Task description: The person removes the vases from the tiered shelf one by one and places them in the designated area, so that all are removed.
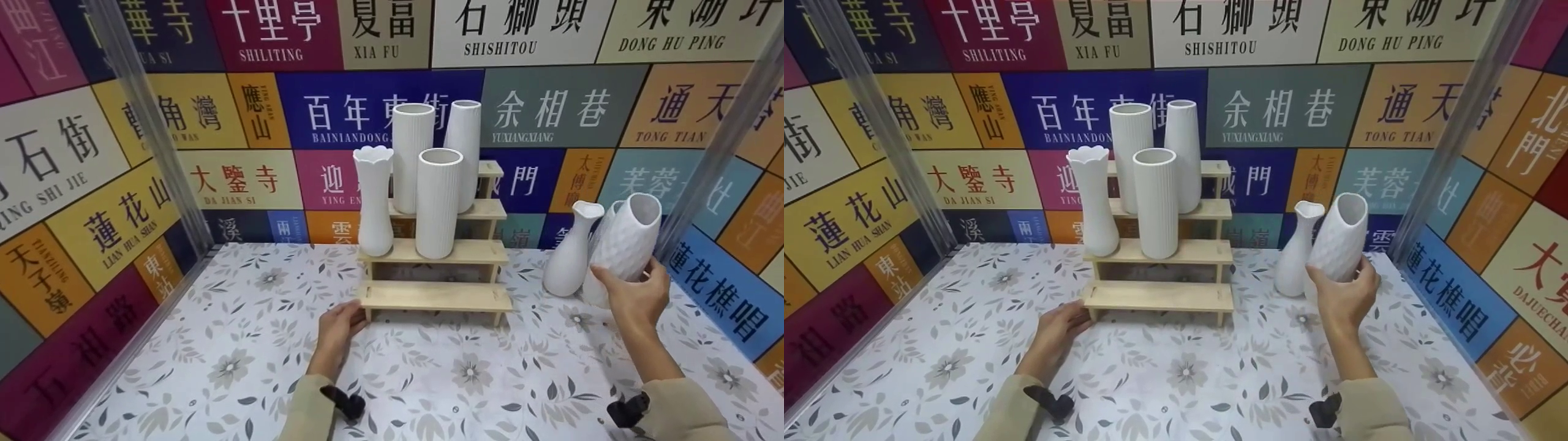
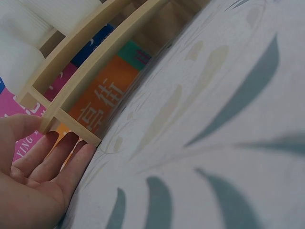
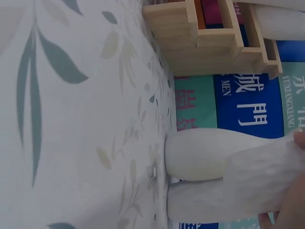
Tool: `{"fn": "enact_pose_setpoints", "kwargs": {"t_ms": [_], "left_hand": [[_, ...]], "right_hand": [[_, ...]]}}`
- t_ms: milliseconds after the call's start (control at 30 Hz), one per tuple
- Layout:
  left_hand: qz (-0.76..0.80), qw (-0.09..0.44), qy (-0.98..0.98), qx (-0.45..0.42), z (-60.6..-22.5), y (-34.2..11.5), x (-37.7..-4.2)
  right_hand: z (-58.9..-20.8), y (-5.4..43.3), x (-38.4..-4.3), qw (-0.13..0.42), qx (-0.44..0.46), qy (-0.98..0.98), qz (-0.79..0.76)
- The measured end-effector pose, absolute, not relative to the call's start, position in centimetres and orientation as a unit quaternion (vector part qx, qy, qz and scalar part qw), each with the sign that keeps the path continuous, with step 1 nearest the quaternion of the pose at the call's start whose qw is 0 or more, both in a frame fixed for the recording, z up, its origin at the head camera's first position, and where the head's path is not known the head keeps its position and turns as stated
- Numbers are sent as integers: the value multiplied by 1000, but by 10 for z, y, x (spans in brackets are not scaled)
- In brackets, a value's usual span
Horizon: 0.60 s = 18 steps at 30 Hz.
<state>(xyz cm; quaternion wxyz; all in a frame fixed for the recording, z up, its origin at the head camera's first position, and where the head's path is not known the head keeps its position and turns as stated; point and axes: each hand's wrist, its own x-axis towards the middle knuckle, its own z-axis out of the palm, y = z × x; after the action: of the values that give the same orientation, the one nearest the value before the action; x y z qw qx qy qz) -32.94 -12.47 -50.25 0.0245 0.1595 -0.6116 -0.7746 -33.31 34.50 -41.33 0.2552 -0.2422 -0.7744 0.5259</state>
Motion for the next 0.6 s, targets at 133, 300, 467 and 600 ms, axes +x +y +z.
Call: {"fn": "enact_pose_setpoints", "kwargs": {"t_ms": [133,300,467,600], "left_hand": [[-776,33,-612,146,-503,-125,-329],[-775,46,-617,127,-505,-126,-328],[-776,46,-615,130,-504,-125,-328],[-775,41,-615,140,-503,-125,-327]], "right_hand": [[-420,363,-332,231,-259,-780,521],[-428,385,-331,183,-265,-796,513],[-434,401,-331,150,-263,-799,521],[-440,412,-333,134,-268,-795,527]]}}
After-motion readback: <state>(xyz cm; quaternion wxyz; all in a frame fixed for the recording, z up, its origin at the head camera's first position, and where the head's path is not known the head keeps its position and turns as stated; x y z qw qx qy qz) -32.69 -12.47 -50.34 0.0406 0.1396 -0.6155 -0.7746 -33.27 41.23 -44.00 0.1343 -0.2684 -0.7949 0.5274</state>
